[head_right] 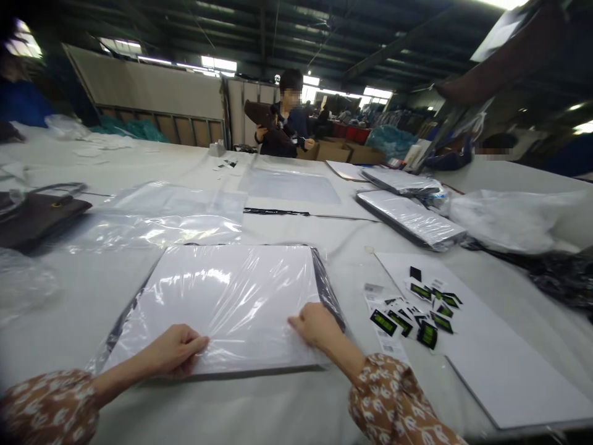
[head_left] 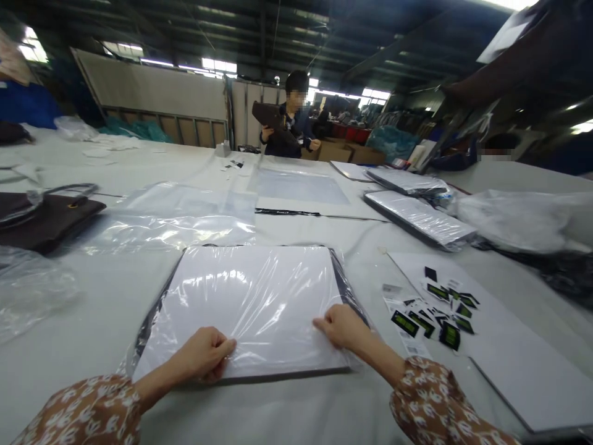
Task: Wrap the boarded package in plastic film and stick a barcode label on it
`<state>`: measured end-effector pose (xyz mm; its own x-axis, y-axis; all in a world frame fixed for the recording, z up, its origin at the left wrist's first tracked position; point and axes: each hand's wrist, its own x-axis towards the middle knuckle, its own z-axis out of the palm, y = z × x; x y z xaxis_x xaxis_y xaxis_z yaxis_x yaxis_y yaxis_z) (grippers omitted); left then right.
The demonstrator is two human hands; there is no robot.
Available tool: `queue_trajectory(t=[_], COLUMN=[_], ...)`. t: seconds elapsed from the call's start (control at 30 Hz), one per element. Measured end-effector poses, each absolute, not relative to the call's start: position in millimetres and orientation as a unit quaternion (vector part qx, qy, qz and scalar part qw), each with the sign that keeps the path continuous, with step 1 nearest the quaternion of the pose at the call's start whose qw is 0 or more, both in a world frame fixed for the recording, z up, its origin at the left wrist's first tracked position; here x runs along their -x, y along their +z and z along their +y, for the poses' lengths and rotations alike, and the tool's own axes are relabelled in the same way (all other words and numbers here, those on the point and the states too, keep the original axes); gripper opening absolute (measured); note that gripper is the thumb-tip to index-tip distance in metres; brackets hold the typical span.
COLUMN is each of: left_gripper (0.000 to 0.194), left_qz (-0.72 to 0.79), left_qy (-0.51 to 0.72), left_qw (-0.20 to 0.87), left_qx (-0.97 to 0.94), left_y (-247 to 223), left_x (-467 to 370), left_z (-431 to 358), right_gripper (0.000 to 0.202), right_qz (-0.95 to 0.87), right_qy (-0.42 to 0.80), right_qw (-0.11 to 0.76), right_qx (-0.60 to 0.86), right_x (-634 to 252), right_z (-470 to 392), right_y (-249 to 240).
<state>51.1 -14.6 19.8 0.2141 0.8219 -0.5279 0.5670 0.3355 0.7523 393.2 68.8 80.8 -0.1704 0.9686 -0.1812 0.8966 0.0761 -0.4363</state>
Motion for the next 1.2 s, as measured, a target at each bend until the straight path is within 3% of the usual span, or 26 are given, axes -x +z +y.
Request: queue_trajectory(t=[0.13,0.2,0.33,0.43,0.53,0.63,0.73,0.83,0.93,1.03,1.2], left_gripper=[0.064,0.068,0.073,0.073,0.072,0.071,0.072,0.073,0.074,0.073,0.073], left_qz=[0.614,0.612,0.609,0.611,0.606,0.605,0.606,0.607,0.6,0.587,0.574], left_qy=[0.122,0.126,0.125,0.118,0.121,0.122,0.129,0.127,0.116,0.104,0.074], left_qw=[0.547,0.551,0.574,0.582,0.579,0.571,0.581,0.592,0.602,0.619,0.636], left_qx=[-0.556,-0.553,-0.533,-0.523,-0.531,-0.541,-0.527,-0.515,-0.513,-0.512,-0.51], left_y=[14.7,13.3,14.1,14.4,11.6,7.0,3.2,1.7,2.8,4.6,6.2], left_x=[-50.8,-50.3,-49.4,-48.5,-46.8,-45.2,-44.0,-41.9,-38.4,-35.1,-32.8], left_z=[-15.5,-16.1,-16.5,-16.1,-16.1,-16.8,-17.6,-18.0,-17.3,-15.5,-11.2], right_gripper=[0.047,0.051,0.082,0.065,0.03,0.015,0.018,0.038,0.054,0.06,0.054], right_qz=[-0.727,-0.805,-0.92,-0.918,-0.933,-0.932,-0.839,-0.72,-0.64,-0.609,-0.614], right_qy=[0.109,0.038,-0.172,-0.216,-0.179,-0.034,0.13,0.205,0.2,0.172,0.089], right_qw=[0.144,0.172,0.086,0.093,0.145,0.231,0.318,0.369,0.398,0.358,0.299], right_qx=[0.662,0.566,0.341,0.319,0.275,0.278,0.422,0.551,0.626,0.687,0.725], right_x=[-468.4,-509.2,-553.1,-546.9,-528.5,-520.1,-525.0,-531.8,-533.0,-529.1,-513.0], right_z=[47.1,11.8,-52.9,-60.5,-43.7,-29.7,-24.2,-16.9,-3.4,11.2,26.1], right_y=[114.6,120.0,100.8,76.8,63.6,63.6,67.3,64.7,51.7,33.4,12.3])
